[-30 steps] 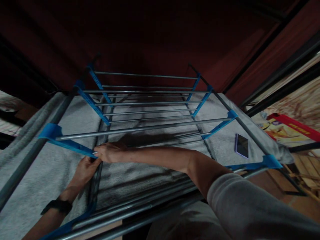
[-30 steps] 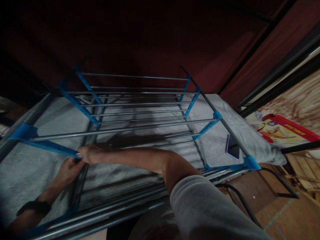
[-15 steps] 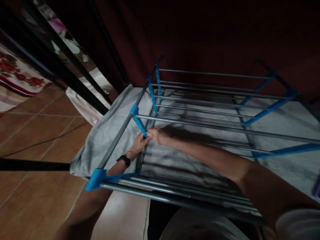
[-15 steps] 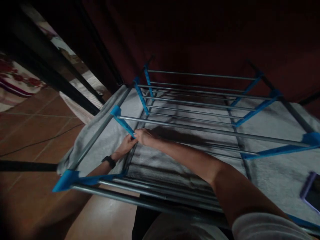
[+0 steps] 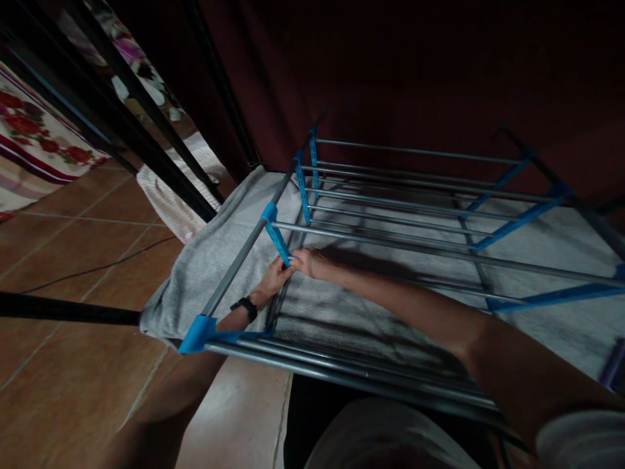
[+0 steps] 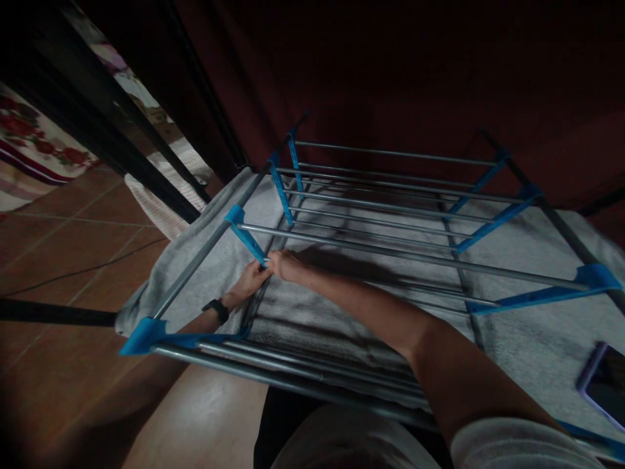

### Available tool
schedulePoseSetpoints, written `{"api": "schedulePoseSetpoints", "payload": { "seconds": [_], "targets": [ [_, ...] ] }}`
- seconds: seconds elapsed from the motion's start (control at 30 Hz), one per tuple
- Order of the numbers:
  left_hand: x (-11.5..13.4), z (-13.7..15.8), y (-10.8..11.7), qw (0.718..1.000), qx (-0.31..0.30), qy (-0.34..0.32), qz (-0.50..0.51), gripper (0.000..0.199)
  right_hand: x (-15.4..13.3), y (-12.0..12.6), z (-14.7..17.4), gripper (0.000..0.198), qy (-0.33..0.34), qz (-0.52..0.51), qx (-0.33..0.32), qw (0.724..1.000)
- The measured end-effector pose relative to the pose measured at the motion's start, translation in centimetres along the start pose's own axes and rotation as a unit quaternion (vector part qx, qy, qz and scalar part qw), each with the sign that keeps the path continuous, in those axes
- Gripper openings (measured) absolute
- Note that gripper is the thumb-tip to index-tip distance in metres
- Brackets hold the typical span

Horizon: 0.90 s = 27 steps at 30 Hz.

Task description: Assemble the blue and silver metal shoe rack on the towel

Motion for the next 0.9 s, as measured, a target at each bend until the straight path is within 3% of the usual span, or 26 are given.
{"api": "schedulePoseSetpoints", "payload": {
  "seconds": [0.1,0.2,0.27,0.33,0.4,0.5,0.6,0.77,0.9],
  "targets": [
    [0.6,0.1,0.1,1.000,-0.013,0.004,0.010,0.032,-0.4,1.6,1.2,0.022,0.025,0.028,0.024,0.999],
    [1.3,0.3,0.2,0.999,-0.037,0.008,0.027,0.034,-1.0,3.7,4.7,0.026,0.110,0.078,0.059,0.989],
    [1.5,0.6,0.2,0.998,-0.050,0.013,0.038,0.035,-0.9,4.0,8.0,0.033,0.175,0.092,0.036,0.980],
    [1.5,0.7,0.3,0.997,-0.054,0.022,0.044,0.035,0.2,3.2,11.0,0.036,0.192,0.098,-0.019,0.976],
    [1.3,0.8,0.3,0.997,-0.051,0.028,0.043,0.034,2.2,2.0,12.7,0.041,0.151,0.103,-0.055,0.982],
    [1.1,0.8,0.3,0.998,-0.041,0.031,0.035,0.033,5.6,0.3,12.7,0.049,0.004,0.087,-0.051,0.995],
    [0.7,0.8,0.3,0.999,-0.031,0.034,0.029,0.034,7.9,-0.9,11.7,0.051,-0.116,0.063,-0.040,0.990],
    [-0.3,0.7,0.1,0.998,-0.023,0.041,0.030,0.035,8.6,-1.8,12.0,0.056,-0.113,0.047,-0.051,0.991],
    [-1.1,0.4,-0.2,0.998,-0.013,0.049,0.032,0.036,8.1,-0.6,14.3,0.053,-0.072,0.038,-0.050,0.995]
  ]
}}
Point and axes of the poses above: each hand's wrist, its own z-axis away from the middle knuckle, its own y-axis out of the back of the hand, x = y × z, the point moved 6 cm from there along -z, towards the middle knuckle, and after that the axes turned 7 degrees about x, right-handed, at the moved point
